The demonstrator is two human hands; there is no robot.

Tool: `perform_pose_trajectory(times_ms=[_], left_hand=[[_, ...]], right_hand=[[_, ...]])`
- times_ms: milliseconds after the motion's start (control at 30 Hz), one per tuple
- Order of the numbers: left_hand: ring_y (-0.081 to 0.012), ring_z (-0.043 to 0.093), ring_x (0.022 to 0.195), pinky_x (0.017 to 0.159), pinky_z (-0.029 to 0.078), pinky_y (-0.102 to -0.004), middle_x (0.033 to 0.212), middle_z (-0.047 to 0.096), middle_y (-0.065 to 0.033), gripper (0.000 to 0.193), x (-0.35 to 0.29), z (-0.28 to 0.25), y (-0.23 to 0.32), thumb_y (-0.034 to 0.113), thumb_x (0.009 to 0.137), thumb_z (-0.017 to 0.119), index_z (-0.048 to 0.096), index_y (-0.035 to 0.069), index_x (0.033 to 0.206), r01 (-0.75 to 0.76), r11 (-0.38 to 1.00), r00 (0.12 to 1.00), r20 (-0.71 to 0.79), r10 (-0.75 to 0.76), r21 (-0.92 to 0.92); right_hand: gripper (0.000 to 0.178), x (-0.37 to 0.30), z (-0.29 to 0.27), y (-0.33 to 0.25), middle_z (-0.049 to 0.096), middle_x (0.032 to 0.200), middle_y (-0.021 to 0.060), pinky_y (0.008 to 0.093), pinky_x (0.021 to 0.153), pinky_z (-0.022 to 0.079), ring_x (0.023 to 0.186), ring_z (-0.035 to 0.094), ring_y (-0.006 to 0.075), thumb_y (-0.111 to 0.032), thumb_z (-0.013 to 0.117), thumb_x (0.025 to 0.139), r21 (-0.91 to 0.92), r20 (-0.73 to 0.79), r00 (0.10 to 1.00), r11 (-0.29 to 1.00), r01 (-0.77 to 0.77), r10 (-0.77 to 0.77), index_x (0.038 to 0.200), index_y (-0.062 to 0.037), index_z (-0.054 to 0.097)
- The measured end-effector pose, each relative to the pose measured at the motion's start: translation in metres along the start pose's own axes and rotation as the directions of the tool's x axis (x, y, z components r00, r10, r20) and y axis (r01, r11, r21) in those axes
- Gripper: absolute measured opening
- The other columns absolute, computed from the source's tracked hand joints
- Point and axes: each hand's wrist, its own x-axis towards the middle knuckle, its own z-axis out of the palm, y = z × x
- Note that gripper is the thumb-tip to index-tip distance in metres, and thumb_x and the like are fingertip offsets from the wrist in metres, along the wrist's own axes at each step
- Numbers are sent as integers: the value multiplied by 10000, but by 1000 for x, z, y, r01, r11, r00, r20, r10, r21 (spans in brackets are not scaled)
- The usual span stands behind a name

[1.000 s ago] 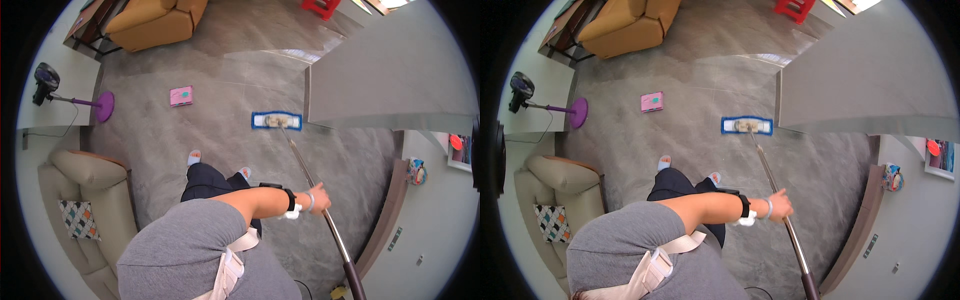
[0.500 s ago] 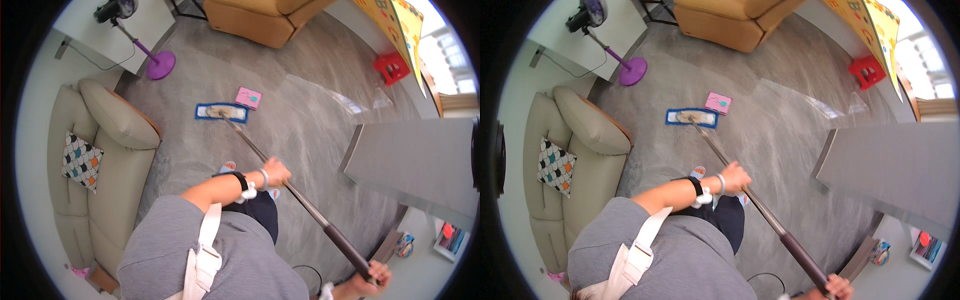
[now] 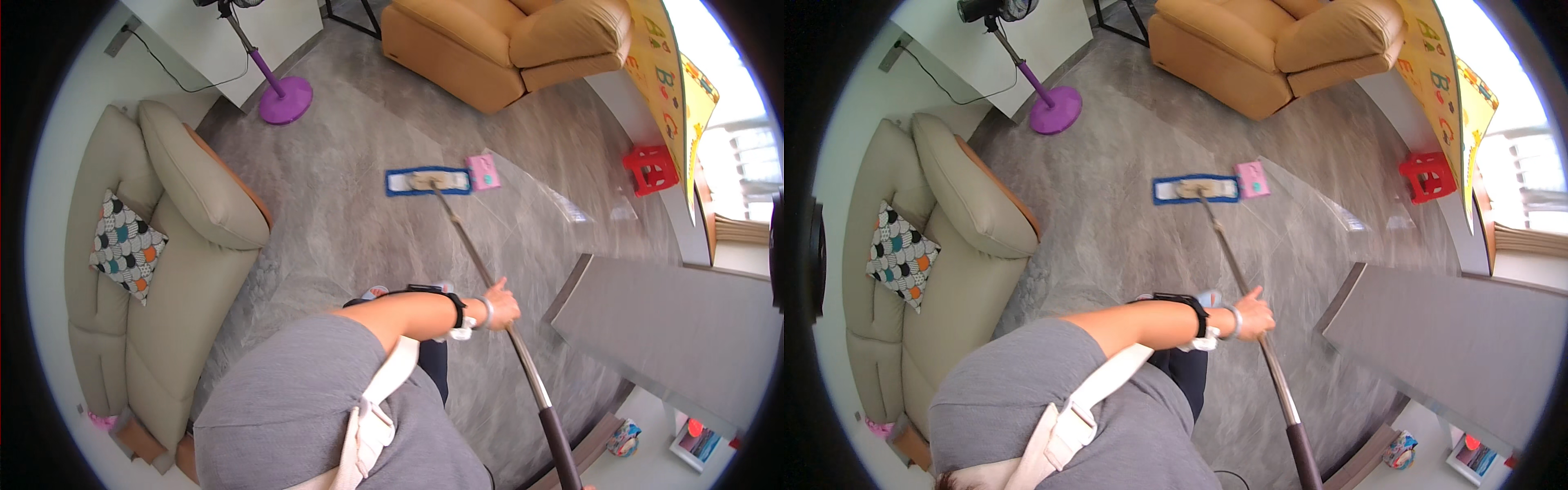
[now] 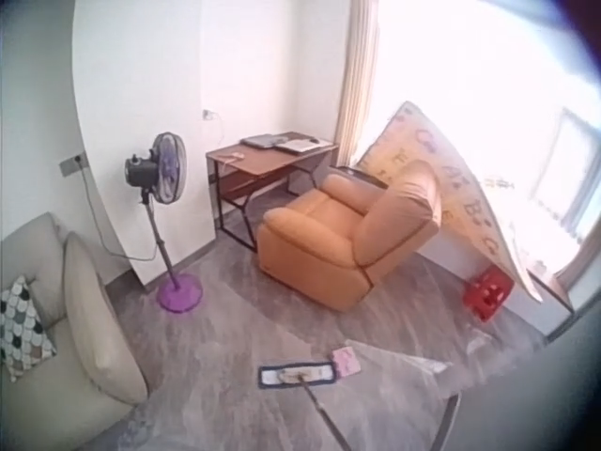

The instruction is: Mopping the floor in a bathroom and then moving to mop the living room floor while adjusting furniture.

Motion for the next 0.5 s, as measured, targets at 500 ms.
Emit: perform_pose_trajectory(times_ms=[500], left_hand=[[-252, 649, 787, 929, 375, -471, 723, 668, -47, 131, 87, -149, -192, 306, 707, 682, 679, 178, 731, 141, 989, 964, -219, -148, -47]], right_hand=[[255, 184, 203, 164, 409, 593, 65, 389, 619, 396, 548, 447, 209, -195, 433, 900, 98, 293, 955, 992, -83, 51, 666, -109, 375]])
